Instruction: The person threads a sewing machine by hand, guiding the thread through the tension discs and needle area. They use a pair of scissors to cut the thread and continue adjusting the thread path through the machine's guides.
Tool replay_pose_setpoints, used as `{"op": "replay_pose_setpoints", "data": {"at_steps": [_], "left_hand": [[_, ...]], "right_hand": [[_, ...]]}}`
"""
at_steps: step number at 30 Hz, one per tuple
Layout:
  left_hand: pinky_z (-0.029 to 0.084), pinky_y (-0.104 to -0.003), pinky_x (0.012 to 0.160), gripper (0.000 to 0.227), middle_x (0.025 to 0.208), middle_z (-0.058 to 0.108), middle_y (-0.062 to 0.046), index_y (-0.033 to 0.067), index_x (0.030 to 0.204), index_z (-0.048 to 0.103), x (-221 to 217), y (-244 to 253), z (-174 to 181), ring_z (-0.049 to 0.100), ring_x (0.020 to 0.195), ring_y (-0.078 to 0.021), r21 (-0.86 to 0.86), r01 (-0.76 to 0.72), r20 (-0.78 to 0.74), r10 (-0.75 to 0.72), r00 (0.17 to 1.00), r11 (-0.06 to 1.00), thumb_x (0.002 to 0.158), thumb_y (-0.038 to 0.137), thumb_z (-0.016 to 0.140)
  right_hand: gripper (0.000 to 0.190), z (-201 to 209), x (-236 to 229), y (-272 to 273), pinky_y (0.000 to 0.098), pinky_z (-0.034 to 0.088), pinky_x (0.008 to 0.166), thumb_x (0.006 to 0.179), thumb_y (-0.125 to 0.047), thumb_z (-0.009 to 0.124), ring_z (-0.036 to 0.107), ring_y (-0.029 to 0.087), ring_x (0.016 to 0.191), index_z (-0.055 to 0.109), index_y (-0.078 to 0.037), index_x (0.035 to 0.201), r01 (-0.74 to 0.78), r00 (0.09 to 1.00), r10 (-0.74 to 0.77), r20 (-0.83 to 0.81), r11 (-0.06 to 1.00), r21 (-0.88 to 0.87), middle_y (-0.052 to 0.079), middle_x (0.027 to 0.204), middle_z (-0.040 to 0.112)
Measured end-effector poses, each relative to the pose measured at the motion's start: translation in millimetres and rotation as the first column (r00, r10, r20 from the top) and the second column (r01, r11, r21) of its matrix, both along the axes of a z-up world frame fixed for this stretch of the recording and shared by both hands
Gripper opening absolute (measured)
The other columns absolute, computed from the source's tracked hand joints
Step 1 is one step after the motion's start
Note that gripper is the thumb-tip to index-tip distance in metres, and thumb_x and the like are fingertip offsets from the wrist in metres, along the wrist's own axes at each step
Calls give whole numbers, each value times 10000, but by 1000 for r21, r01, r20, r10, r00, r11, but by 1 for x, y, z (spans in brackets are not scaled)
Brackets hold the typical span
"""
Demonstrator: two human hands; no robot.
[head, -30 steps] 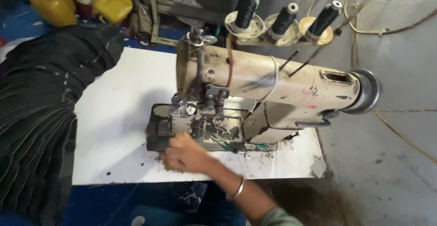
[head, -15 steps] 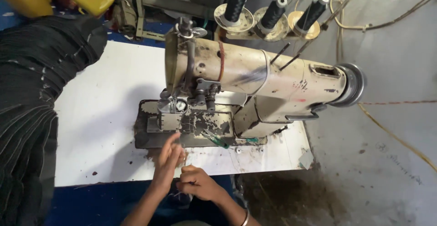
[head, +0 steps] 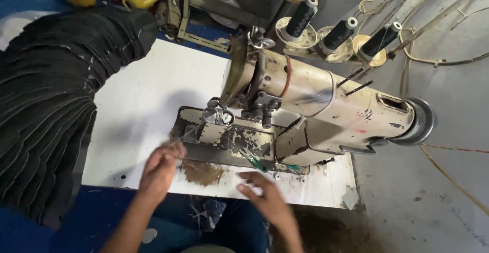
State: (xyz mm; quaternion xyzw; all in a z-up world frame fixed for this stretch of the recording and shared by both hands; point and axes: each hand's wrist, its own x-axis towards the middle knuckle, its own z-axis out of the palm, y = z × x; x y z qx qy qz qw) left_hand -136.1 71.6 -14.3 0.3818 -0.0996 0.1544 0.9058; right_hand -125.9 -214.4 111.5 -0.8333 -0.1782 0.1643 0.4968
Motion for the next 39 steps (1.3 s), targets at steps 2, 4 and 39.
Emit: {"op": "replay_pose_setpoints", "data": {"at_steps": [2,4,39], "left_hand": [[369,-443,1161,112,1434,607,-48,89,1040,667,7,3,32,532,1312,-264,33,-48,14,48,999,998,1019,181,606],[299,-497,1273,94,1554,524,-52,124,1083,703,15,-2,61,427,1492,-282,109,-6,231,-19,973,994,1032,193,663],[516,-404,850,124,932,654,-135,66,982,632,-171,42,-141,653,913,-320,961,-10,-114,429,896,276,952,141,538]], "right_hand": [[372,33,7,-16,365,567,800,846,-311,790,724,237,952,761,-86,1141,108,992,-79,100,938,-330,91,1083,772],[253,54,14,-27,347,572,743,869,-216,801,726,204,857,805,-101,1094,271,925,-158,345,912,-309,88,1036,799],[478,109,48,85,408,505,820,782,-148,916,588,299,963,655,-71,1175,407,360,-62,931,908,-97,96,1022,601]]}}
